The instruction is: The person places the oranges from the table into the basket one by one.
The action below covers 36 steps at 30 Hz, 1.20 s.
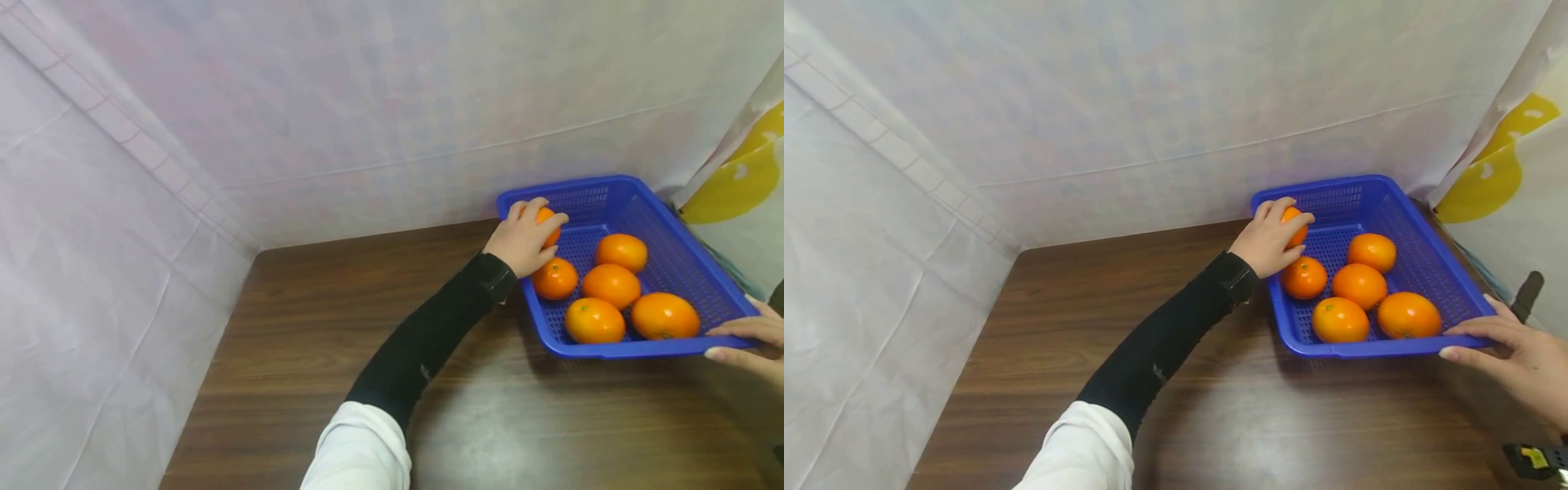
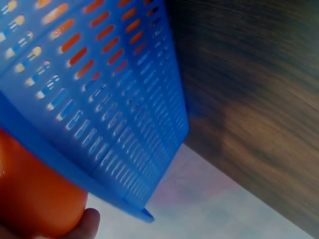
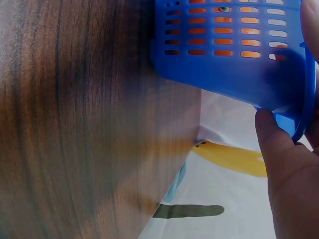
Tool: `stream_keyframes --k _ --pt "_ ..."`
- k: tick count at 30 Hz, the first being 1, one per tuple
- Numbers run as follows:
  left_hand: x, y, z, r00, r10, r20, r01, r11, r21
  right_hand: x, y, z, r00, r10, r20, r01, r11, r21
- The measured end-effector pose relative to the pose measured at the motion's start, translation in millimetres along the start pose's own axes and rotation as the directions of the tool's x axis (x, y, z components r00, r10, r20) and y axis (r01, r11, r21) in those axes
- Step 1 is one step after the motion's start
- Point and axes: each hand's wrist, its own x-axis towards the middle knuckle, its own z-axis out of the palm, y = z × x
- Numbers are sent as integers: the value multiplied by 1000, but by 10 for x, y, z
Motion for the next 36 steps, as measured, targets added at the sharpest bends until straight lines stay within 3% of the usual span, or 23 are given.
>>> stream_keyframes --k 7,14,23,36 --pt "114 75 103 997 -18 79 19 1000 -13 6 -25 31 998 -50 -37 53 996 69" --pt "172 111 168 990 -50 131 46 998 33 16 -105 60 999 -6 -40 9 997 79" --pt "242 124 200 983 -89 164 85 996 30 -9 -183 51 1000 4 -25 -2 996 93" --pt "289 119 242 973 -101 209 96 995 35 3 -200 43 999 20 -30 -18 998 62"
